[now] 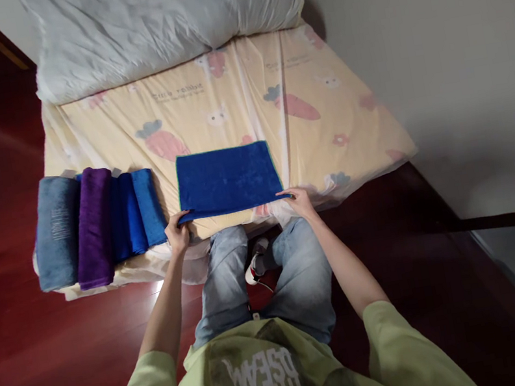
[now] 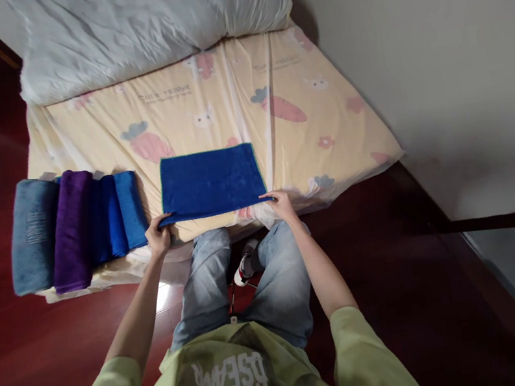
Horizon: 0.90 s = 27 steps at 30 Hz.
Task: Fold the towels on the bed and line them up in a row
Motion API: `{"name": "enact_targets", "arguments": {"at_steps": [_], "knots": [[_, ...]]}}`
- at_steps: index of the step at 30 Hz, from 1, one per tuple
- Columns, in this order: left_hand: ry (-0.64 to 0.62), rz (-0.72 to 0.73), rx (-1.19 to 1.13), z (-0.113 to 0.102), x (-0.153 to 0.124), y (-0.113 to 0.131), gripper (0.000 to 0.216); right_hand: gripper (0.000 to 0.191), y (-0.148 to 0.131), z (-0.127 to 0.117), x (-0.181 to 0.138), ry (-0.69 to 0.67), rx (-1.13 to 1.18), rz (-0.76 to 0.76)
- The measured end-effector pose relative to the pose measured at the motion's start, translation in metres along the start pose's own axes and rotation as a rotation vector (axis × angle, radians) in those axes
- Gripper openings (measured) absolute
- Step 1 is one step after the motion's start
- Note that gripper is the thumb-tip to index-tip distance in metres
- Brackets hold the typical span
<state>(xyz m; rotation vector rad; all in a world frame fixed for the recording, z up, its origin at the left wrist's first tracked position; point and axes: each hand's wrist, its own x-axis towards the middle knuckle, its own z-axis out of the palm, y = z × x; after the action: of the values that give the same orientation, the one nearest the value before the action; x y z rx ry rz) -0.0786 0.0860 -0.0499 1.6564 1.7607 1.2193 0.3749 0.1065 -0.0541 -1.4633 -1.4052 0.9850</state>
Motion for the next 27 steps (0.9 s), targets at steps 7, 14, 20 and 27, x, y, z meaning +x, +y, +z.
{"name": "enact_targets", "arguments": {"at_steps": [7,14,20,27], "knots": [[0.141,-0.104,-0.011,0.009,0.002,0.001,0.025,0.033,-0.001,0.005,0.005,0.172,0.094,0.065],[0.162,-0.144,0.049,0.013,0.0,0.006,0.035,0.063,-0.008,0.008,0.008,0.217,-0.069,0.042],[0.153,-0.158,0.103,0.015,0.002,0.005,0.035,0.062,-0.019,0.012,0.013,0.212,-0.146,0.036],[0.156,-0.175,0.118,0.016,0.001,0.011,0.033,0.06,-0.019,0.017,0.018,0.242,-0.164,0.055]]}}
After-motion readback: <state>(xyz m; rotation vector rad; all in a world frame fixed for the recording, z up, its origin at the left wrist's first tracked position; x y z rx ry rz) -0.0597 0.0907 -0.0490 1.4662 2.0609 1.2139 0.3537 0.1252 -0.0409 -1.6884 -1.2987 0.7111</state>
